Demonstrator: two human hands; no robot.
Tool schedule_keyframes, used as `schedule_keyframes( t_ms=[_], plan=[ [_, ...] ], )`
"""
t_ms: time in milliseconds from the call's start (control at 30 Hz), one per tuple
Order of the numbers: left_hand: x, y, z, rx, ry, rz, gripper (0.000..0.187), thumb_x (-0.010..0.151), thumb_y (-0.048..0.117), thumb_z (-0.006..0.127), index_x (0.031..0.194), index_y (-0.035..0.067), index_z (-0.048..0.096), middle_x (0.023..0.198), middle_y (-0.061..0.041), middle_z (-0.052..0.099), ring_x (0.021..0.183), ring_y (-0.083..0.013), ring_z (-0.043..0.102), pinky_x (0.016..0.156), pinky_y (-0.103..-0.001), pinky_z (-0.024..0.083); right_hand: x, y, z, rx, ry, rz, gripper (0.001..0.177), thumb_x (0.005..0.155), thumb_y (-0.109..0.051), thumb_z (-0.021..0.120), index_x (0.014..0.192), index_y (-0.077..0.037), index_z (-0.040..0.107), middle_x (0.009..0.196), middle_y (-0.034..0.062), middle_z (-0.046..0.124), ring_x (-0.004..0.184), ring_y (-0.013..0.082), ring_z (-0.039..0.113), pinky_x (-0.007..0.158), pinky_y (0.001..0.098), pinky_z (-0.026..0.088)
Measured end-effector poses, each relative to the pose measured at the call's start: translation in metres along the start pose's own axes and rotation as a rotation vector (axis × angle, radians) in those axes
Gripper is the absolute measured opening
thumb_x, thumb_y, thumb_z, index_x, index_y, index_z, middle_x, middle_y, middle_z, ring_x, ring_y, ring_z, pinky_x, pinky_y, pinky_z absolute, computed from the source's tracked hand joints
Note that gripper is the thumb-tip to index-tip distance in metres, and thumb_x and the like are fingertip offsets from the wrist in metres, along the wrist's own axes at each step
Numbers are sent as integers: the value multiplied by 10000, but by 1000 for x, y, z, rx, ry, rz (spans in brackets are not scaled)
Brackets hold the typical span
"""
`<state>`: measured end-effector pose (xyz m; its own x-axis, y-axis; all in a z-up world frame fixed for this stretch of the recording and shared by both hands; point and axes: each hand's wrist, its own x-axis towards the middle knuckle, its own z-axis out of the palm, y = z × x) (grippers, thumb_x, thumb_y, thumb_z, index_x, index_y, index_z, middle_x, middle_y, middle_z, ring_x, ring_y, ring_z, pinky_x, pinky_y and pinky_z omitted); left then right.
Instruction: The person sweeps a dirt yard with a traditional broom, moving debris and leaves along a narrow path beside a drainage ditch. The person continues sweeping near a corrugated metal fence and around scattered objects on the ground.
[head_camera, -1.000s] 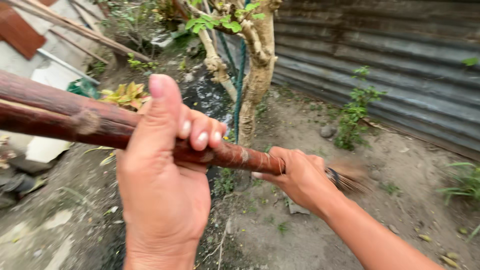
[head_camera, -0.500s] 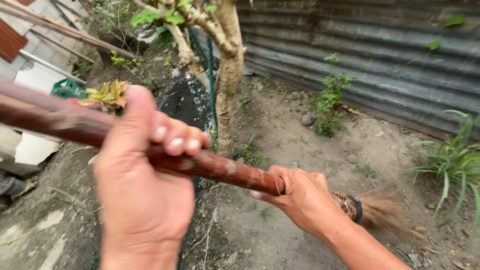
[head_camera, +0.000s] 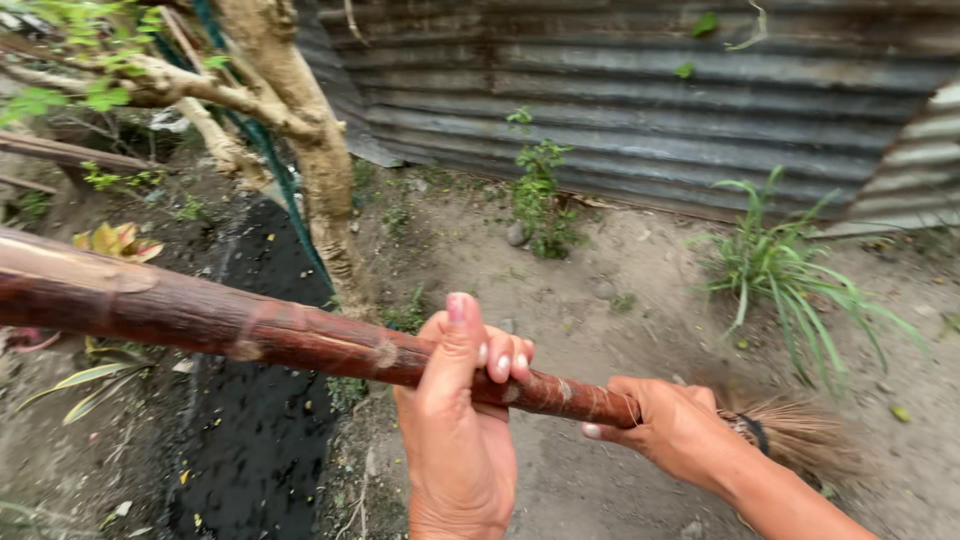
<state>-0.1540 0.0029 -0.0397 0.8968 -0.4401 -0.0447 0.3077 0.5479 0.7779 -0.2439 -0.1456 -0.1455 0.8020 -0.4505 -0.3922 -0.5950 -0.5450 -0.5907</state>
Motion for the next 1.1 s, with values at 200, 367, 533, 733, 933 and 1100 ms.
schedule_keyframes(
  t_ms=[200, 367, 533, 733, 933, 1100],
  plan=[
    [4, 44, 12, -42, -188, 229, 384, 1042, 308, 634, 769, 79, 490, 704, -29, 475, 701, -189, 487, 778, -415, 477, -8, -39, -39, 43, 137, -132, 445, 797, -469, 844, 788, -102, 593, 640, 90, 613, 640, 256, 580, 680, 403, 491],
    [-2, 59, 29, 57, -240, 363, 343, 1041, 321, 609, 802, 102, 498, 744, -25, 489, 749, -170, 493, 846, -400, 494, 20, -49, -50, 10, 168, -229, 437, 822, -470, 824, 782, -108, 584, 650, 75, 614, 657, 237, 574, 708, 392, 462],
    [-11, -24, 49, 109, -272, 152, 320, 1028, 275, 644, 802, 92, 510, 805, -29, 497, 794, -159, 504, 802, -352, 463, 44, 25, -40, 143, 154, -215, 334, 760, -362, 830, 781, -119, 601, 686, 49, 623, 710, 206, 579, 702, 380, 502],
    [5, -47, 59, -34, -309, 19, 333, 1021, 250, 668, 778, 87, 509, 756, -14, 466, 739, -169, 469, 779, -390, 465, -3, 56, -51, 91, 196, 80, 438, 813, -493, 847, 756, -129, 611, 658, 43, 628, 693, 218, 602, 759, 356, 461],
    [28, -7, 82, -51, -485, 144, 322, 1056, 264, 634, 813, 85, 521, 746, -22, 472, 789, -189, 499, 892, -394, 488, 10, 39, -88, -8, 423, -44, 402, 797, -426, 805, 755, -90, 589, 663, 48, 618, 676, 239, 590, 753, 373, 432],
    [34, -51, 95, 127, -471, 141, 311, 1022, 271, 618, 793, 77, 536, 779, -24, 527, 777, -166, 516, 817, -365, 482, 81, 91, -76, 143, 541, -147, 311, 731, -354, 832, 809, -134, 626, 713, 36, 650, 713, 230, 607, 726, 392, 475]
  ],
)
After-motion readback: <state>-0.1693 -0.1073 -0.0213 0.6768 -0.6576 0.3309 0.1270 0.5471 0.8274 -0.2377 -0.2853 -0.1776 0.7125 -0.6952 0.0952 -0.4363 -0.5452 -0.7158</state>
